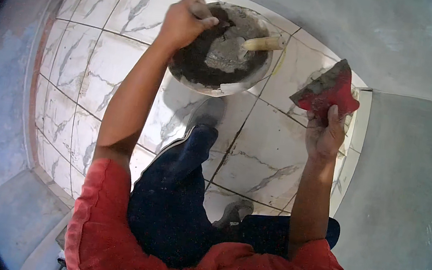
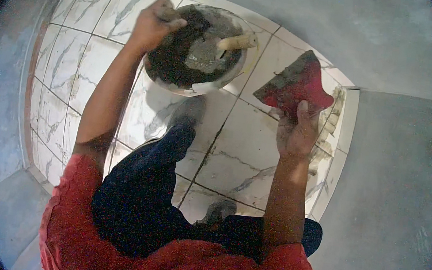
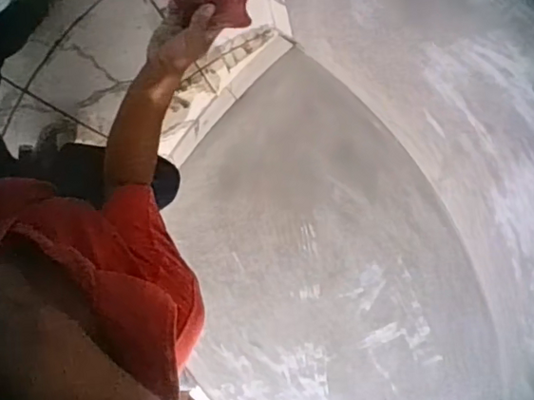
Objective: Applying grout to the joints between floor tiles using a rubber spreader.
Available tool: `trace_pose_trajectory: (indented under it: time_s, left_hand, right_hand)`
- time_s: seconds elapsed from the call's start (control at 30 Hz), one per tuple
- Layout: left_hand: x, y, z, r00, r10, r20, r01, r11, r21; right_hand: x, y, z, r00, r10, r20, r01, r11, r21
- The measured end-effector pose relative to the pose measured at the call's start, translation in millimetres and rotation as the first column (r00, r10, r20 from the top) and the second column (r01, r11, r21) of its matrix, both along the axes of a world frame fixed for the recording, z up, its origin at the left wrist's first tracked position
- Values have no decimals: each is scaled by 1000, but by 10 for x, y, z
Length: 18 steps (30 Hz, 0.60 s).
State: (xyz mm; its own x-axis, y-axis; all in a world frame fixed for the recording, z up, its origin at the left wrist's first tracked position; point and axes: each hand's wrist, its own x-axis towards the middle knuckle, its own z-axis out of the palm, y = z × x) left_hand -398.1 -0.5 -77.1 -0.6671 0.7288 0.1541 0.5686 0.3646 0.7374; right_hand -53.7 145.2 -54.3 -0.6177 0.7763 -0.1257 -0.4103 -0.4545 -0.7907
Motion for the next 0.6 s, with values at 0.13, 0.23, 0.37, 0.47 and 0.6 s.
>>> trace_pose_trajectory:
  time_s: [0.13, 0.23, 0.37, 0.47, 0.6]
  left_hand:
    - [-127, 152, -546, 976, -165, -145, 126, 962, -244]
    - [-268, 195, -896, 942, -276, -189, 160, 868, -470]
    - [-168, 313, -914, 966, -165, -200, 31, 839, -543]
    - [-178, 324, -996, 992, -39, -117, -38, 809, -587]
    - [-487, 171, -1281, 993, -18, -120, -60, 786, -615]
  right_hand:
    - [-30, -61, 64, 1000, -22, -2, 22, 999, 27]
    - [32, -30, -8, 999, -19, 37, 18, 1000, 25]
    - [78, 22, -4, 1000, -18, 16, 18, 1000, 24]
    - [60, 13, 24, 998, -59, 31, 58, 998, 24]
    - [53, -16, 6, 999, -27, 25, 26, 999, 22]
